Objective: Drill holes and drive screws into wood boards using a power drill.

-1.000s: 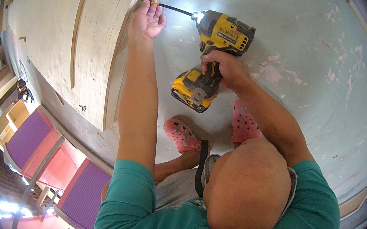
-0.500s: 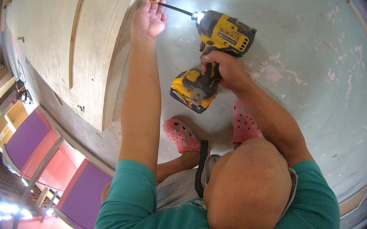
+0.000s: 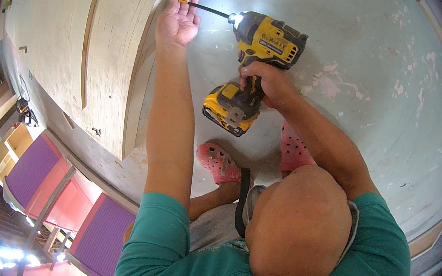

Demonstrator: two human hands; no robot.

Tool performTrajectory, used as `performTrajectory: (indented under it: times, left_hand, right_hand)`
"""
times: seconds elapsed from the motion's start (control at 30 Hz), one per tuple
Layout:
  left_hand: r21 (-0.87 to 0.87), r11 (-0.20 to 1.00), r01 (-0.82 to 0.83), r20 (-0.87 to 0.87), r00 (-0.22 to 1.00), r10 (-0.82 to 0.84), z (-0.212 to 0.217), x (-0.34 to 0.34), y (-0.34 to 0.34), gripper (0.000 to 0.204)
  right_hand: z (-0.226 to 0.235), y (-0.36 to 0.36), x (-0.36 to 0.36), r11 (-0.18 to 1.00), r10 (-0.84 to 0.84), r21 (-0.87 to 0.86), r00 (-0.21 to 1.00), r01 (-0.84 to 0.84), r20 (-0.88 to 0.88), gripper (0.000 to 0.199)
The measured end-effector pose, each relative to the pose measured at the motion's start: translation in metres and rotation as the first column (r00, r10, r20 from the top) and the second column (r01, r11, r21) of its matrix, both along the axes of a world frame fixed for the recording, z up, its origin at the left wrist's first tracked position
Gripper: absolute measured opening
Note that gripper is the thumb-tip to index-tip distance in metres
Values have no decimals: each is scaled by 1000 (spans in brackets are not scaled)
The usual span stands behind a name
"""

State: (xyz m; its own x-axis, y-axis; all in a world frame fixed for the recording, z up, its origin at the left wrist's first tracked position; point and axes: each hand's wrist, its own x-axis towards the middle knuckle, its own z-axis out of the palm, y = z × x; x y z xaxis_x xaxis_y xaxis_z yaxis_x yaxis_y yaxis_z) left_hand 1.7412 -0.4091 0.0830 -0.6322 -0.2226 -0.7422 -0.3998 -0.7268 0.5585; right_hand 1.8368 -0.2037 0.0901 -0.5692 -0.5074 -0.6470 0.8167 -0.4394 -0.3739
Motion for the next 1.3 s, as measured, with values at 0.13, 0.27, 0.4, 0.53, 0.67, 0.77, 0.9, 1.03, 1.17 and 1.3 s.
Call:
performTrajectory:
  times: [0.13,0.27,0.4,0.53,0.67,0.77,0.9,1.03,1.17,1.3]
  left_hand:
    - [17,1000,9,-23,1000,-9,0,2,-1,20]
    - [18,1000,-11,-13,1000,11,0,2,-4,19]
    - [77,997,-6,-40,999,9,-2,3,-8,21]
    - [23,999,-48,-16,999,48,-1,2,-6,22]
    - [8,1000,-25,0,1000,25,-1,-3,-6,18]
    - [-32,998,-48,5,999,48,-6,-1,-11,16]
    - [-120,969,216,-160,959,-233,-24,13,-16,14]
    - [-241,970,-27,3,1000,29,-15,5,-3,16]
    - [-191,980,57,41,998,-50,-11,-2,-9,19]
    - [-259,965,44,25,999,-39,-15,-2,-6,18]
  right_hand:
    - [2,-3,0,999,-9,44,1000,10,-16,8]
    - [5,-8,-2,997,18,78,999,-15,-42,8]
    - [3,-3,-4,998,58,26,996,-60,70,28]
    - [-3,-5,2,1000,-15,10,998,14,67,21]
    - [2,10,6,999,-33,7,995,33,91,12]
    - [5,17,8,999,-4,40,998,1,67,13]
    - [8,22,8,997,2,81,999,-6,44,36]
    - [4,32,6,997,34,70,999,-36,38,37]
    - [-1,37,7,997,-53,56,996,49,66,12]
    - [2,40,2,997,-31,70,995,24,96,37]
